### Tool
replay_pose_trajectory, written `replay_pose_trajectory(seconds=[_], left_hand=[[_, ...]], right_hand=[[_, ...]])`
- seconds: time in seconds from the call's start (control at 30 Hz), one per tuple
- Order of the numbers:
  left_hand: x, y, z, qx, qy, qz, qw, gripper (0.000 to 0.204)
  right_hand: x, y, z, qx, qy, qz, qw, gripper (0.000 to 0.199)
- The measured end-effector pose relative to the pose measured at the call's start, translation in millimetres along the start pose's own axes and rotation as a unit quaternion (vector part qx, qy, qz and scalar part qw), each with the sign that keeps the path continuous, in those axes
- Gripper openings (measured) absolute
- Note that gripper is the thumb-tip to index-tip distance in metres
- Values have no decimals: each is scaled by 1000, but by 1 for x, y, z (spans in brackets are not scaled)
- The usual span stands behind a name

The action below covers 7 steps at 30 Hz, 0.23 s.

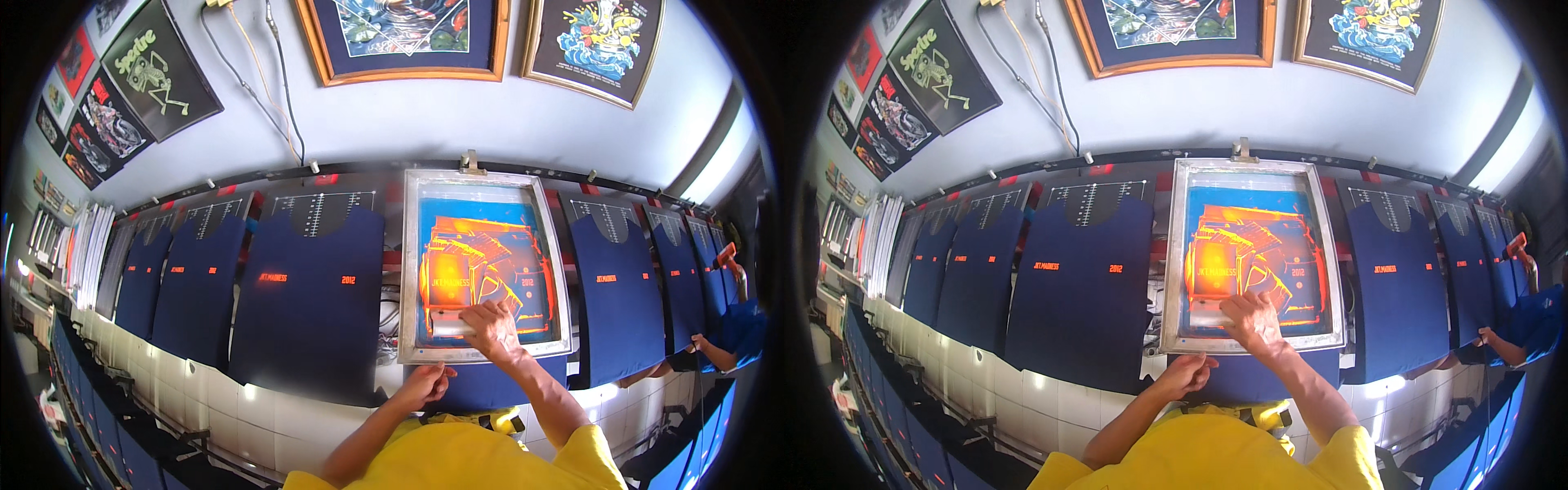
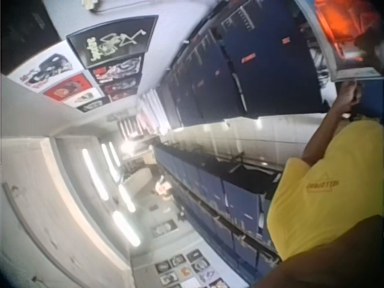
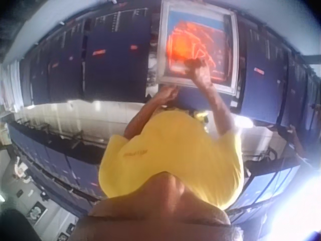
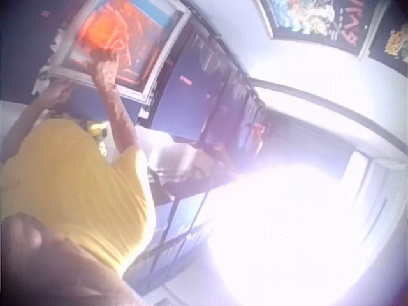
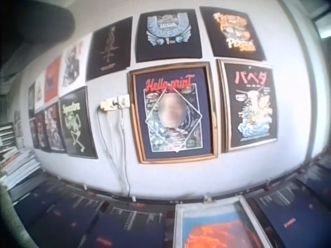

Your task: The person performs manual screen printing by using a small squeegee to spread ink across a screen and then lifting the frame to move between garments on a long rack.

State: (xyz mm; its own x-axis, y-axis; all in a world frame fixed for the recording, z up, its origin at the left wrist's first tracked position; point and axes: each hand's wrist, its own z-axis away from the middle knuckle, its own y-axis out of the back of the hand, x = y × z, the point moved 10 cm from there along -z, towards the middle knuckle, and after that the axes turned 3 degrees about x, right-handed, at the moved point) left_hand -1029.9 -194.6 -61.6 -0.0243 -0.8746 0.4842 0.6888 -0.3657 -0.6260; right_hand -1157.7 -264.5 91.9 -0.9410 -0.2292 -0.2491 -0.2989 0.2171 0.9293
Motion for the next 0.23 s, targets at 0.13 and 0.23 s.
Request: replay_pose_trajectory(seconds=[0.13, 0.23], left_hand=[[76, 13, 51, 174, -313, -347, 867, 30], [130, -43, 87, 159, -520, -501, 673, 38]], right_hand=[[-19, -3, 25, -28, -5, -2, 1000, 51], [-17, -21, 39, -22, -8, 3, 1000, 51]])
